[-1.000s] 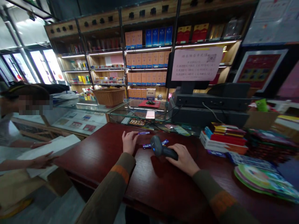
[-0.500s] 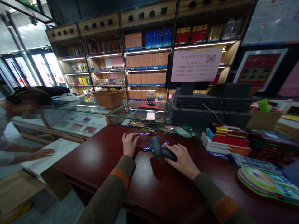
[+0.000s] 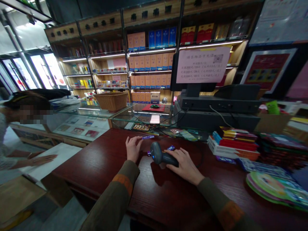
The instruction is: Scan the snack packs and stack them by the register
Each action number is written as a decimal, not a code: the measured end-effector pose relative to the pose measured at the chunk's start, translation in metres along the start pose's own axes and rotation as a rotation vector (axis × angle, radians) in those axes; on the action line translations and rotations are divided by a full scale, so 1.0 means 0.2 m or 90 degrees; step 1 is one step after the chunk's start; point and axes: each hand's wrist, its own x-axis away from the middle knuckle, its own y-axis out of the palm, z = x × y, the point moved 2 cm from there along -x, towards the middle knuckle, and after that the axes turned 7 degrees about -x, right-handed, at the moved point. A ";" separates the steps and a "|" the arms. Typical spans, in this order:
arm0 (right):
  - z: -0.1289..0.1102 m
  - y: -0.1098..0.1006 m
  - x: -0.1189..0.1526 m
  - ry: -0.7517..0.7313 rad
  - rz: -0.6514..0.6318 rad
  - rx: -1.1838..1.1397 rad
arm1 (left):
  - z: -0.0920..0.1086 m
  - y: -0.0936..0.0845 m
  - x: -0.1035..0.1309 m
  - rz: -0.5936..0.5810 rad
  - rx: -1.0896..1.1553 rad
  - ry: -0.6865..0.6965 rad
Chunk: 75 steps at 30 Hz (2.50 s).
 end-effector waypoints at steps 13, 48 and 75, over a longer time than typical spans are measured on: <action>0.00 0.01 -0.01 0.014 -0.008 -0.018 | -0.02 0.02 0.01 0.010 0.002 0.020; 0.09 0.02 0.03 0.057 -0.020 -0.048 | -0.01 0.02 0.01 -0.003 0.024 0.000; -0.01 0.14 -0.44 0.291 0.103 -0.526 | 0.08 0.02 0.02 0.006 0.030 0.076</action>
